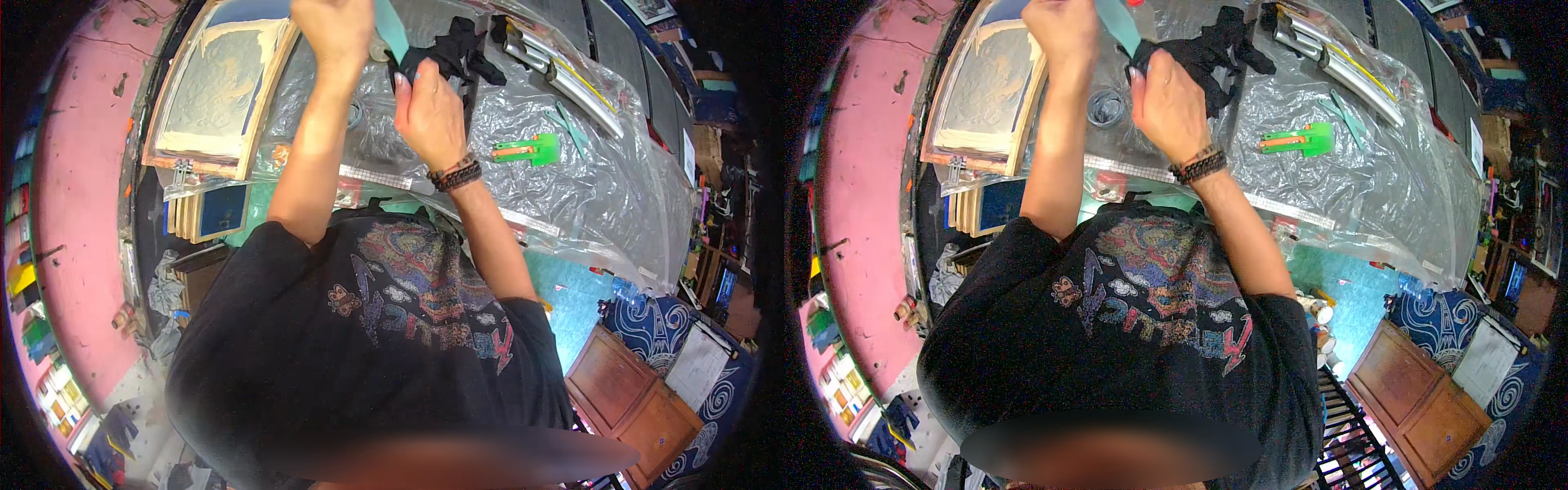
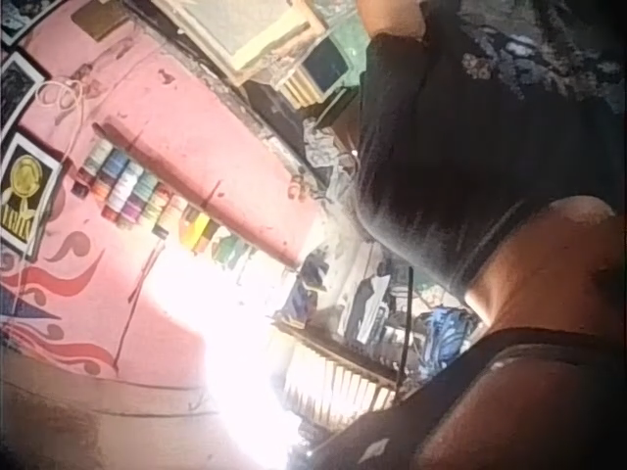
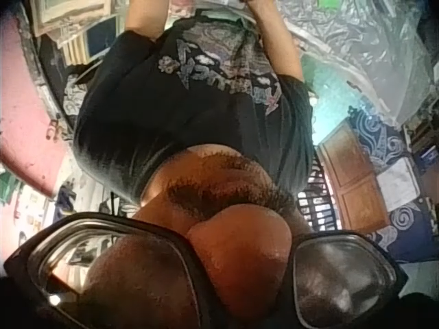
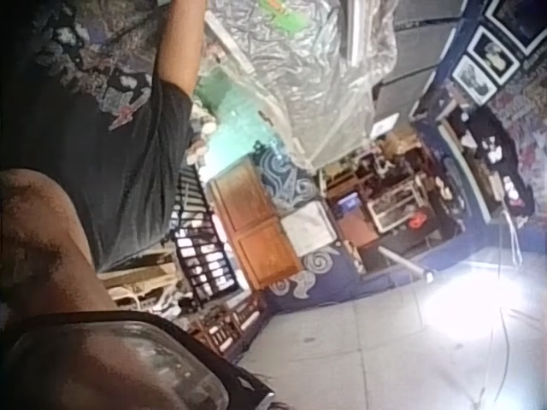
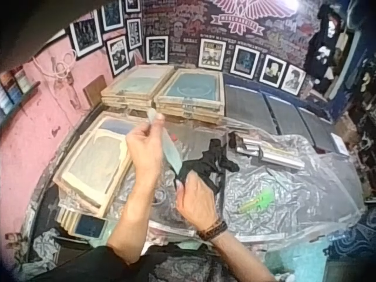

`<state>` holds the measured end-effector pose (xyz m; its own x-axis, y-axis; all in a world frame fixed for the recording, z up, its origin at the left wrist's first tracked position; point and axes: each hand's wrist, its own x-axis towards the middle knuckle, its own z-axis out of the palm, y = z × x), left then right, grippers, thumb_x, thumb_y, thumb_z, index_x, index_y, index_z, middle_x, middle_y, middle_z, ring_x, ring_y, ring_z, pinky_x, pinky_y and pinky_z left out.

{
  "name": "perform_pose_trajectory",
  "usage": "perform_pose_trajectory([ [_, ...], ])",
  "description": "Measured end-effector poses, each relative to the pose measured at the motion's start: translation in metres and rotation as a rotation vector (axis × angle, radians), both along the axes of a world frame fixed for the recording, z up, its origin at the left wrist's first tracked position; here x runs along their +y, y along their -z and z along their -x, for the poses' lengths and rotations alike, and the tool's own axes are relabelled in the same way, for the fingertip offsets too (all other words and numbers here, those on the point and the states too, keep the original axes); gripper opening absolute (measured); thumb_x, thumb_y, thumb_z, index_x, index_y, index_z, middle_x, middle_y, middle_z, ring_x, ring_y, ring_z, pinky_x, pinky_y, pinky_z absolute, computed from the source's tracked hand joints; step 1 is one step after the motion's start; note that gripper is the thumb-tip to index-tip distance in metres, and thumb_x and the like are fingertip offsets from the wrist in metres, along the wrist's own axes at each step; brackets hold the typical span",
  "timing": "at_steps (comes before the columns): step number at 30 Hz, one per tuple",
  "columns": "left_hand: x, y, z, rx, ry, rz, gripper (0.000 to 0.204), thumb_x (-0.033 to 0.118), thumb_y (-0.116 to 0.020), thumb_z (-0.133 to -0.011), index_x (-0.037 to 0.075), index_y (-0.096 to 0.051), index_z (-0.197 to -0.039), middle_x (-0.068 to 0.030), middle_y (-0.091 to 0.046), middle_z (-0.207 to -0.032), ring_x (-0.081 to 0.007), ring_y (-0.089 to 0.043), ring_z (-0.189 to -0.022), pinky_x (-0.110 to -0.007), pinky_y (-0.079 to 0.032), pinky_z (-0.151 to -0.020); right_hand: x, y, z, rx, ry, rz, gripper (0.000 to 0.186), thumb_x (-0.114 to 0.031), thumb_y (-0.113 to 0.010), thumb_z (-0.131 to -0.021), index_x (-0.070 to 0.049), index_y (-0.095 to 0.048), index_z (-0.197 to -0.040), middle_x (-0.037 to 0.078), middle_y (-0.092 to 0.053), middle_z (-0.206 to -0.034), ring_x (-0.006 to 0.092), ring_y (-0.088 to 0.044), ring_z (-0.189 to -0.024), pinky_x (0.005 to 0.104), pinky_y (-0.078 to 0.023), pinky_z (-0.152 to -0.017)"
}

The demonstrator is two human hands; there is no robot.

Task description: Prepare a screen printing screen by applying ink to the mesh.

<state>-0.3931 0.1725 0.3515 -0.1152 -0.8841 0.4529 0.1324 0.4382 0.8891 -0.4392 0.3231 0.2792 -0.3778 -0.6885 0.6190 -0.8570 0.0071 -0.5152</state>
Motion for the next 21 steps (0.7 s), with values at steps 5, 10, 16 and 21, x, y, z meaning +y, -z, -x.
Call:
perform_pose_trajectory([
  [5, -0.035, -0.049, -0.031, 0.212, -0.018, -0.054, 0.033, 0.024, -0.070, -0.095, -0.001, -0.067, -0.073, 0.0016, -0.055, -0.060, -0.0069, -0.048, -0.052, -0.028, -0.038, -0.046, 0.036, 0.050, 0.009, -0.224, 0.071, -0.283, 0.016, -0.013, -0.055, -0.099, 0.003, -0.052, -0.101, 0.024, -0.063, -0.077, 0.0429, -0.063, -0.071, 0.0506, -0.048, -0.062],
  [10, -0.047, -0.039, -0.027, 0.153, -0.043, 0.007, 0.027, 0.021, -0.070, -0.094, 0.000, -0.069, -0.077, 0.0030, -0.057, -0.063, -0.0064, -0.048, -0.055, -0.026, -0.036, -0.051, 0.042, 0.024, 0.044, -1.353, -0.479, 0.083, 0.049, -0.027, -0.028, -0.109, 0.010, -0.051, -0.133, 0.028, -0.062, -0.128, 0.0350, -0.061, -0.120, 0.0457, -0.045, -0.108],
  [16, -0.032, -0.029, -0.008, 0.188, 0.159, -0.148, 0.027, 0.024, -0.071, -0.094, 0.000, -0.071, -0.081, 0.0030, -0.059, -0.067, -0.0063, -0.048, -0.059, -0.026, -0.036, -0.053, 0.036, -0.008, 0.054, -1.399, -0.754, 0.096, 0.059, -0.037, -0.031, -0.107, 0.009, -0.040, -0.143, 0.028, -0.053, -0.140, 0.0380, -0.054, -0.130, 0.0479, -0.040, -0.113],
  [21, -0.023, -0.022, 0.000, 0.174, 0.225, -0.168, 0.030, 0.026, -0.070, -0.095, 0.001, -0.070, -0.078, 0.0031, -0.059, -0.067, -0.0063, -0.047, -0.059, -0.026, -0.035, -0.054, 0.028, -0.005, 0.041, -1.344, -0.620, 0.014, 0.047, -0.027, -0.039, -0.107, 0.006, -0.045, -0.140, 0.021, -0.060, -0.133, 0.0306, -0.059, -0.124, 0.0430, -0.046, -0.107],
])
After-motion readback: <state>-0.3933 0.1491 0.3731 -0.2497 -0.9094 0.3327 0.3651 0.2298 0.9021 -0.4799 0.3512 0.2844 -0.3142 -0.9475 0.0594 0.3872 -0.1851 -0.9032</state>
